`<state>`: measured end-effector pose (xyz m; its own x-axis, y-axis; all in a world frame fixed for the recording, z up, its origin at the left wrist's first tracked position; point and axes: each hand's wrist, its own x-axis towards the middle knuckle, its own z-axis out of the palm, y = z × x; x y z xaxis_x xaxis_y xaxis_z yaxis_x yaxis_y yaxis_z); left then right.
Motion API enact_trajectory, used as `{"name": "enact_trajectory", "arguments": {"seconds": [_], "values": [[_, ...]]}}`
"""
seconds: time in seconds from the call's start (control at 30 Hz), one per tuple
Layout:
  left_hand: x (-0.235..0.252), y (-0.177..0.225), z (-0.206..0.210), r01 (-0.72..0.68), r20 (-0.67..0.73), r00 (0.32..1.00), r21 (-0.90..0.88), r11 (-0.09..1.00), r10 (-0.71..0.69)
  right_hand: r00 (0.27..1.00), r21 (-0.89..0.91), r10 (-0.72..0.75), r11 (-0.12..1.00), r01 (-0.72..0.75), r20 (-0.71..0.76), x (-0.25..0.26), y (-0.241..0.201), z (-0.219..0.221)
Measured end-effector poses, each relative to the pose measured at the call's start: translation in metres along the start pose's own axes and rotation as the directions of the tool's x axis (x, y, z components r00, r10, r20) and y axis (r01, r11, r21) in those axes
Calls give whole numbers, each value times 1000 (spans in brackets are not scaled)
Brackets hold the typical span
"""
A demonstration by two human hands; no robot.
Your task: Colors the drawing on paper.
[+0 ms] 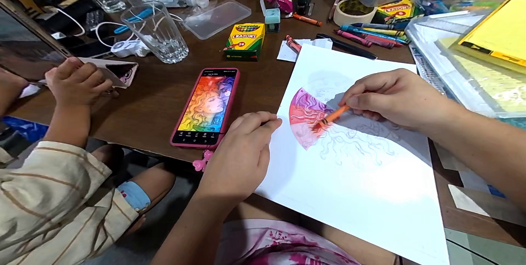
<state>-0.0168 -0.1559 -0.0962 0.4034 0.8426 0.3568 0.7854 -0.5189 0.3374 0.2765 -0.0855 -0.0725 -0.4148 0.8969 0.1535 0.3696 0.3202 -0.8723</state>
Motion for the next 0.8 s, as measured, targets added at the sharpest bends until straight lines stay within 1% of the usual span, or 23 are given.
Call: {"name": "enact_trajectory", "arguments": {"seconds": [0.07, 0.17, 0.27, 0.37, 0.47, 0.57, 0.67, 0.8], "values": [[0, 0, 0, -1, 0, 1000, -1, 1000, 1, 1000, -14, 4, 1000, -4, -11, 0, 0, 0], [0, 0, -1, -3, 3, 1000, -6, 1000, 3, 1000, -12, -28, 1000, 28, 6, 0, 2, -1], [0, 1, -1, 5, 5, 1000, -4, 1000, -5, 1000, -28, 17, 999, -18, -14, 0, -2, 0], [0, 0, -1, 1, 4, 1000, -4, 1000, -1, 1000, -21, -14, 1000, 14, 2, 0, 1, -1], [0, 0, -1, -1, 0, 1000, -6, 1000, 1, 1000, -38, 17, 999, -18, -26, -1, -2, 0], [0, 0, -1, -4, -2, 1000, 4, 1000, 4, 1000, -26, 1, 1000, -1, -10, 0, 0, -1], [0, 0, -1, 0, 1, 1000, -6, 1000, 0, 999, -28, 41, 999, -42, -25, -1, -3, 0], [0, 0, 0, 4, 0, 1000, -2, 1000, -4, 999, -32, 36, 999, -37, -30, -1, -3, 0]]}}
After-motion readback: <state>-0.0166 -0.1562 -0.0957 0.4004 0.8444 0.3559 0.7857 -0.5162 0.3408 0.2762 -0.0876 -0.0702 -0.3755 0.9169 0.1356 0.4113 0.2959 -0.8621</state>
